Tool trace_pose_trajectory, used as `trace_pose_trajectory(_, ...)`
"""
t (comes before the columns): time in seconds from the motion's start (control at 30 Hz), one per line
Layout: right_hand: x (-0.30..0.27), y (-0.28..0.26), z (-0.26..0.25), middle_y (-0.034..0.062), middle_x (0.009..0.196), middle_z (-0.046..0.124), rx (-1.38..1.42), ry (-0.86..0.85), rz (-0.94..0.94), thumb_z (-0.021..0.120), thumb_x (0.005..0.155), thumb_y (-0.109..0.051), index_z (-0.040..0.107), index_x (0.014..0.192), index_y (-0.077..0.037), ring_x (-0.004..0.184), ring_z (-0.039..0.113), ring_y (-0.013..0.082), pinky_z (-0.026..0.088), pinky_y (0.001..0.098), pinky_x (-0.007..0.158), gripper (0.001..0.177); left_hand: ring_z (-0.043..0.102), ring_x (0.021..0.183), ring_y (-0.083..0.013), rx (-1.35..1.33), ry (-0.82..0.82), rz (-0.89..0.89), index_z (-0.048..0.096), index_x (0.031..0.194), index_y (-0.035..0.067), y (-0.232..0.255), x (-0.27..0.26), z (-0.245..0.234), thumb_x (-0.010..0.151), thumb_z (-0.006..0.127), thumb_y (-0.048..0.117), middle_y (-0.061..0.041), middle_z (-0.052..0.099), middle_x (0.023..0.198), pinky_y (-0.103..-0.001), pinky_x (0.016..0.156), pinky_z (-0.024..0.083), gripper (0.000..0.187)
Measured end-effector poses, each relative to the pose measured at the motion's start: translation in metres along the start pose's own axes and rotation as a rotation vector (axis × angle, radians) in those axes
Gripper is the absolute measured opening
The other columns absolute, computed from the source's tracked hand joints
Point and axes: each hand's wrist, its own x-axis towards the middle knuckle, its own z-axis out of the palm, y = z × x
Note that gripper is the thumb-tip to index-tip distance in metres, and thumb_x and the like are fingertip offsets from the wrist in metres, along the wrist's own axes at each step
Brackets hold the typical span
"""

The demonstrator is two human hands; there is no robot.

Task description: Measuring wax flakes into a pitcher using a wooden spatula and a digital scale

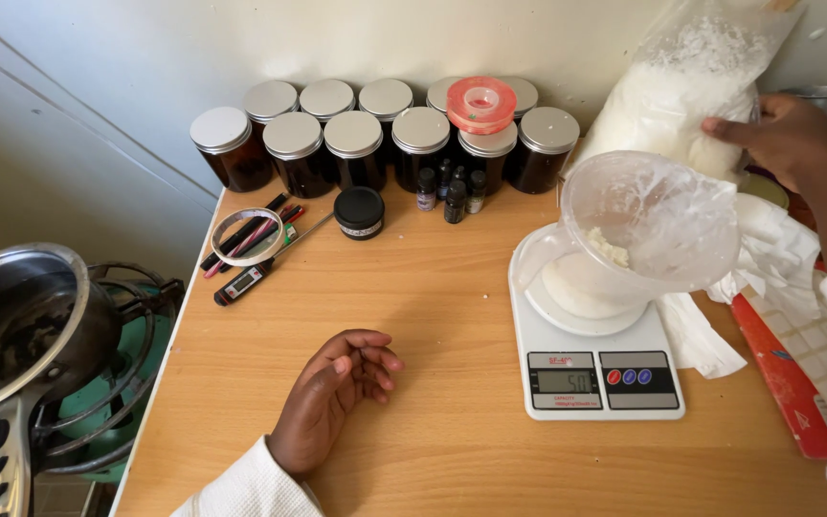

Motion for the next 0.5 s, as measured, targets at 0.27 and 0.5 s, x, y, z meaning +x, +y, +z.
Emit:
trace_pose_trajectory(0.27,-0.046,0.009,-0.023,0.0169,0.145,0.064,-0.211,0.082,-0.207,0.085,0.101,-0.034,0.063,0.151,-0.004,0.122,0.062,0.0284,0.05,0.043,0.094,0.062,0.069,0.091,-0.0251,0.039,0.006,-0.008,0.064,0.133,-0.001,-0.002,-0.003,0.001,0.1,0.056,0.038,-0.021,0.076,0.114,-0.038,0.079,0.054,0.052)
trace_pose_trajectory(0.5,-0.069,0.014,-0.014,0.0186,0.134,0.07,-0.253,0.047,0.017,0.08,0.101,-0.053,0.065,0.148,-0.002,0.113,0.064,0.0347,0.046,0.0485,0.091,0.071,0.07,0.091,-0.0243,0.049,-0.012,-0.003,0.065,0.134,-0.001,-0.002,-0.003,0.003,0.099,0.056,0.039,-0.02,0.077,0.115,-0.037,0.079,0.054,0.053)
